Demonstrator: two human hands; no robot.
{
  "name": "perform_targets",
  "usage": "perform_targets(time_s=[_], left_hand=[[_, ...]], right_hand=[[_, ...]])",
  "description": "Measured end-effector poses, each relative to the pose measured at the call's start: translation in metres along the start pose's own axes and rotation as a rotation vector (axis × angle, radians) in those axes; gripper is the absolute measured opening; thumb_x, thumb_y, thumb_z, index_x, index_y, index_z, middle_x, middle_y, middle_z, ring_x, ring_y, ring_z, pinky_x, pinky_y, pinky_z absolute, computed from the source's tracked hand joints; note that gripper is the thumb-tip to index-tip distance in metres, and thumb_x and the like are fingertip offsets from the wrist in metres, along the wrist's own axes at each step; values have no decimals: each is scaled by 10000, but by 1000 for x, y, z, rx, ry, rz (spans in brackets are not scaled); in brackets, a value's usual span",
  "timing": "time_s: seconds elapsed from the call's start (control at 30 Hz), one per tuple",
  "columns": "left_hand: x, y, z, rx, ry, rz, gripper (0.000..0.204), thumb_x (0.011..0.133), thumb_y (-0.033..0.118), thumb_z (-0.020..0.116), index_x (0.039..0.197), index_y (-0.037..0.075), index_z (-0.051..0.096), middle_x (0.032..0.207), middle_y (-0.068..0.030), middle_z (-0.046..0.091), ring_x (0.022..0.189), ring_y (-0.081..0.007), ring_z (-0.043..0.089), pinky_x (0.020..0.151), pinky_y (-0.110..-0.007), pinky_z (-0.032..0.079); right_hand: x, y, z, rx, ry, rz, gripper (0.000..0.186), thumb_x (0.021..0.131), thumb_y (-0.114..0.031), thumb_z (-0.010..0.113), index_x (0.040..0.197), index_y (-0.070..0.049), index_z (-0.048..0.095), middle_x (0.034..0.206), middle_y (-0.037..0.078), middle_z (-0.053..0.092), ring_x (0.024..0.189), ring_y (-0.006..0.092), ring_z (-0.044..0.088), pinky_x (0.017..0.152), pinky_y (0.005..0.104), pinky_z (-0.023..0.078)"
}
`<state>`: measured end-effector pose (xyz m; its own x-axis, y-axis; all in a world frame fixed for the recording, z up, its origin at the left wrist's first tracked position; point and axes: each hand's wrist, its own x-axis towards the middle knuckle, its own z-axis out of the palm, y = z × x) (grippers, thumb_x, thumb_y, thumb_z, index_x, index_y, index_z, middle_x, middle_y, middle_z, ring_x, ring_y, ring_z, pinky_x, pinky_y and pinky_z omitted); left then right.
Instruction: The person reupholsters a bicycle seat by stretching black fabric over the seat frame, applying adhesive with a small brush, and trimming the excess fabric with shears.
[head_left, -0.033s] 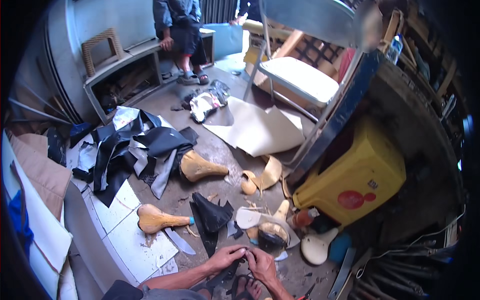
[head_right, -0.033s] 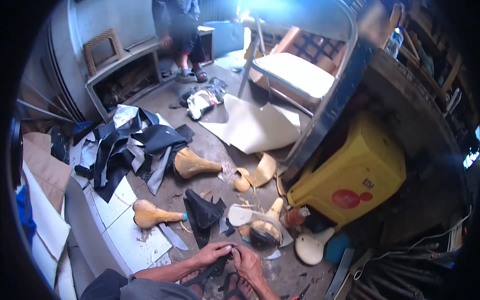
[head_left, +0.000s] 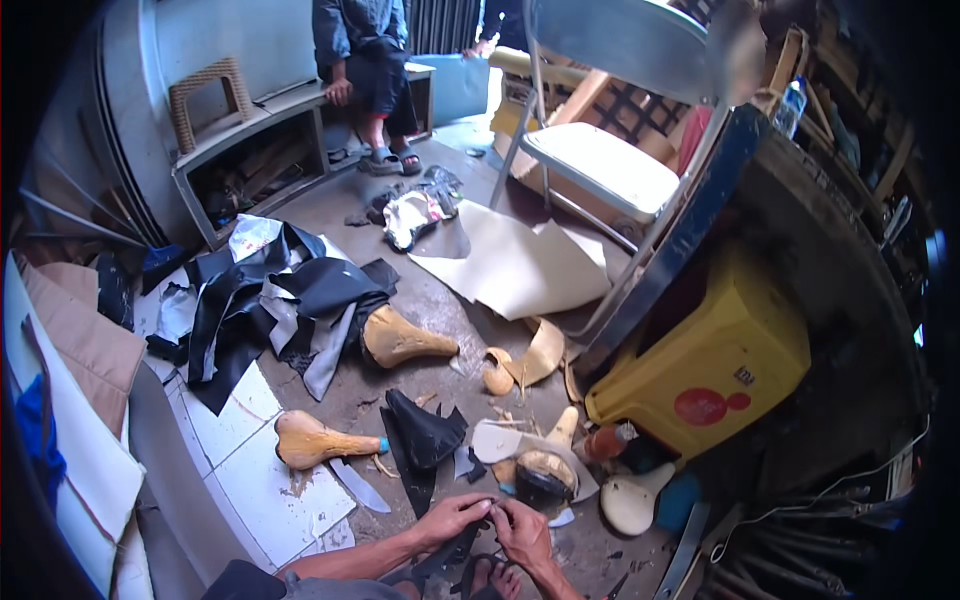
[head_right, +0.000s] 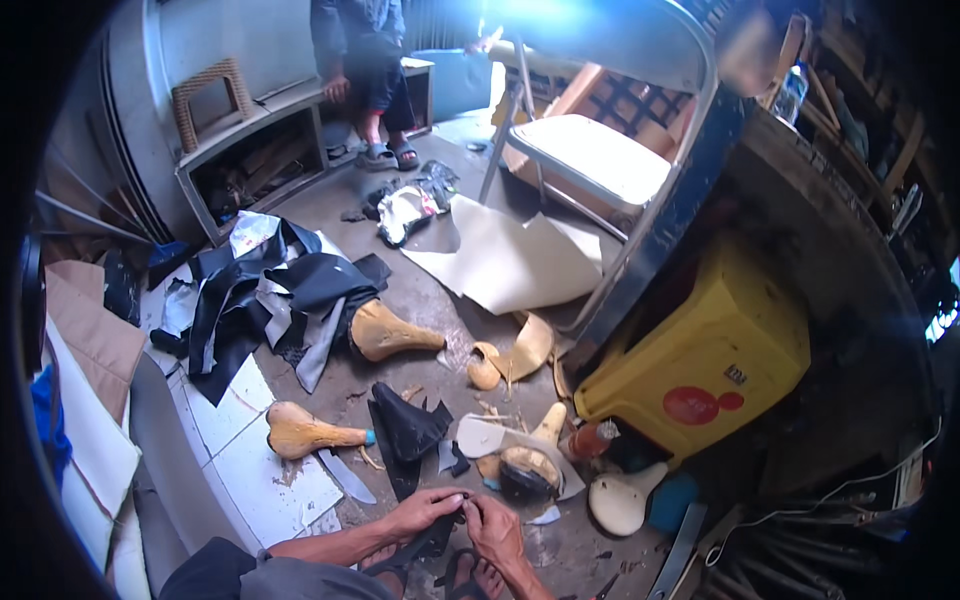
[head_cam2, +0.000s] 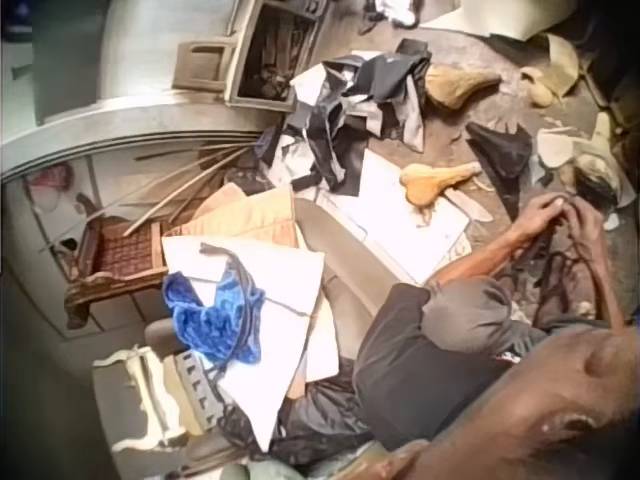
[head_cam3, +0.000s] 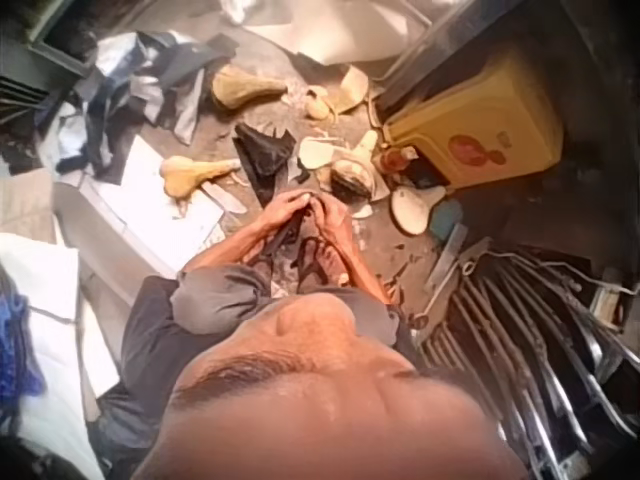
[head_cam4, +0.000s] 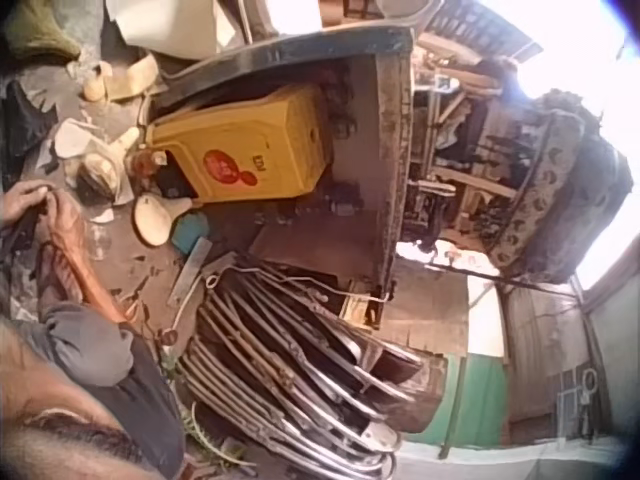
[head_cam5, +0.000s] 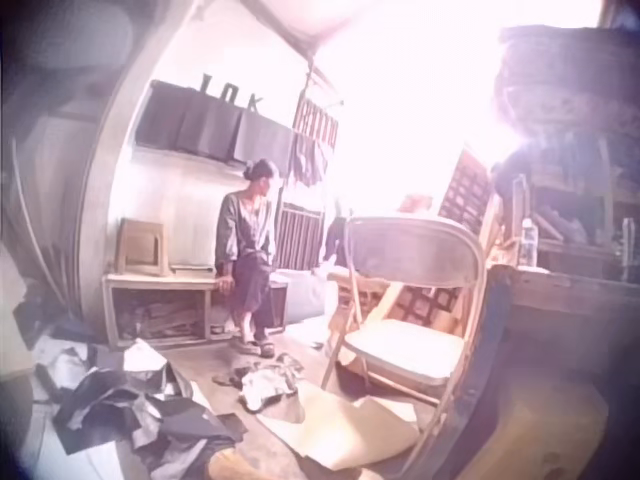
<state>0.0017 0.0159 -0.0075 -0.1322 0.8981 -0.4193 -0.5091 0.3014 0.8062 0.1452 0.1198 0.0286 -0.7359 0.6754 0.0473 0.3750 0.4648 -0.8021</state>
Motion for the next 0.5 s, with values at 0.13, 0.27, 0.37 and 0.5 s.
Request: perform_targets(time_s=[0.13,0.27,0.37,0.5], left_hand=[[-46,6,-17,42,-25,-44,446,1039,295,559,1362,-12,577,1234,-75,650,1114,-145,588,999,-297,451],[-36,14,-6,-24,-37,-29,438,1042,292,553,1364,-5,579,1244,-72,648,1125,-147,584,1002,-293,448],[-38,15,-4,-5,-41,-22,431,1045,287,548,1363,-2,580,1253,-67,646,1132,-149,582,1004,-292,446],[-43,11,-9,17,-62,-26,462,1046,322,544,1375,-2,560,1258,-65,631,1107,-134,585,988,-295,461]], right_hand=[[-27,-29,22,31,-12,18,206,954,-211,648,945,-11,693,743,152,678,621,245,692,586,358,526],[-17,-29,8,111,-113,220,199,952,-206,654,952,-11,692,727,150,676,595,220,689,575,351,528],[-21,-19,14,8,-70,145,195,952,-196,655,934,-4,682,716,148,675,598,215,690,564,351,529],[-23,-21,17,-41,61,-119,196,954,-186,649,922,6,665,711,143,671,587,190,683,542,340,528]])
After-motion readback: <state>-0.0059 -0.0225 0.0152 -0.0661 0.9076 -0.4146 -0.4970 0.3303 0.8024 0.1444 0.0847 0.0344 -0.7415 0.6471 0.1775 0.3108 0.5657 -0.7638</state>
